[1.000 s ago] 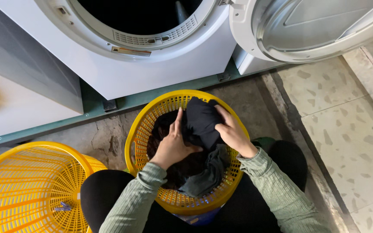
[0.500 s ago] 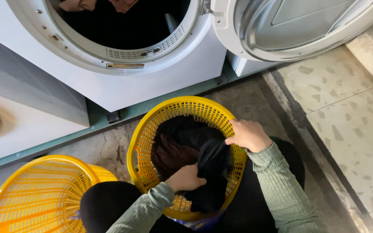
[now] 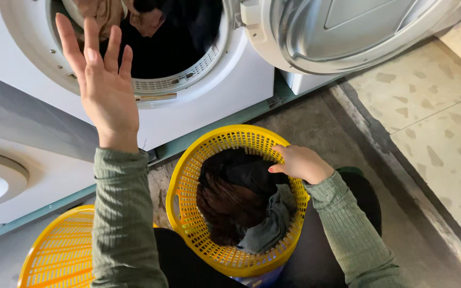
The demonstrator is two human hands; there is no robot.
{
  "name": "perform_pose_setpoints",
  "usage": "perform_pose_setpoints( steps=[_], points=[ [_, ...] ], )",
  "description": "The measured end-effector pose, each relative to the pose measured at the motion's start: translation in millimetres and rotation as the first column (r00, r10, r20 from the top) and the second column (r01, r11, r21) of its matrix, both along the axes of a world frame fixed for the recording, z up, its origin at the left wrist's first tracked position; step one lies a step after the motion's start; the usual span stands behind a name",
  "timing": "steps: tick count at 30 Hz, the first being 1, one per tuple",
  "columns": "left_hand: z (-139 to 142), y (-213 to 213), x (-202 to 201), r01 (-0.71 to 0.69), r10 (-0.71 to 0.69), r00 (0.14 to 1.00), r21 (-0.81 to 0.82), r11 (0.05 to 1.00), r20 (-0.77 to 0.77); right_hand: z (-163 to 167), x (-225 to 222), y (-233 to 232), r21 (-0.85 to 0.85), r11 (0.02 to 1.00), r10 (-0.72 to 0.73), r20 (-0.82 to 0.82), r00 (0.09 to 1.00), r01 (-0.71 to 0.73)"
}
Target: The person sits on the floor in front of a front-loading washer and takes garments one at a time from a yellow laundry basket, shaking out and stretching each item before placing it into the washer drum. After emptying the basket, the person closes the washer door and turns the control dial to start the machine.
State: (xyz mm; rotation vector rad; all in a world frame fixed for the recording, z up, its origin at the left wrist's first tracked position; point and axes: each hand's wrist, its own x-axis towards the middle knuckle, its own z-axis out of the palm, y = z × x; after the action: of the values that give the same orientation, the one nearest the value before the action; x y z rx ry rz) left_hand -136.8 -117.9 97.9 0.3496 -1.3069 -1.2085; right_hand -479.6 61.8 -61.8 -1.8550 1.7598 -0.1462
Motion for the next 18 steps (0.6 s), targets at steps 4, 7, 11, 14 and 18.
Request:
perform_pose_setpoints(
  steps=[4, 7, 11, 14, 18],
  points=[
    [-67.4, 42.4, -47.6, 0.001, -0.022, 0.995, 0.212, 0.977, 0.095, -3.1, 3.0, 2.7, -0.103, 0.993, 0.067, 0.04, 0.997, -0.063],
    [-178.5, 91.7, -86.3, -0.209, -0.002, 0.852, 0.344, 0.915, 0.523, -4.1, 4.5, 5.6, -0.094, 0.992, 0.089, 0.097, 0.991, -0.08],
    [-277.0, 184.4, -98.6, -0.402, -0.057, 0.388, 0.225, 0.888, 0.92, -1.0, 5.0, 7.0, 0.026, 1.0, 0.015, 0.048, 0.999, -0.016],
    [-300.3, 227.1, -85.7, -0.286, -0.261, 0.091, 0.276, 0.918, 0.961, 0.8, 5.0, 6.1, -0.024, 0.999, 0.028, 0.057, 0.998, -0.026],
    [-300.5, 231.1, -80.1, -0.172, -0.093, -0.306, 0.042, 0.984, 0.947, -2.2, 9.1, 4.8, -0.024, 0.998, 0.051, 0.049, 0.998, -0.05]
  ],
)
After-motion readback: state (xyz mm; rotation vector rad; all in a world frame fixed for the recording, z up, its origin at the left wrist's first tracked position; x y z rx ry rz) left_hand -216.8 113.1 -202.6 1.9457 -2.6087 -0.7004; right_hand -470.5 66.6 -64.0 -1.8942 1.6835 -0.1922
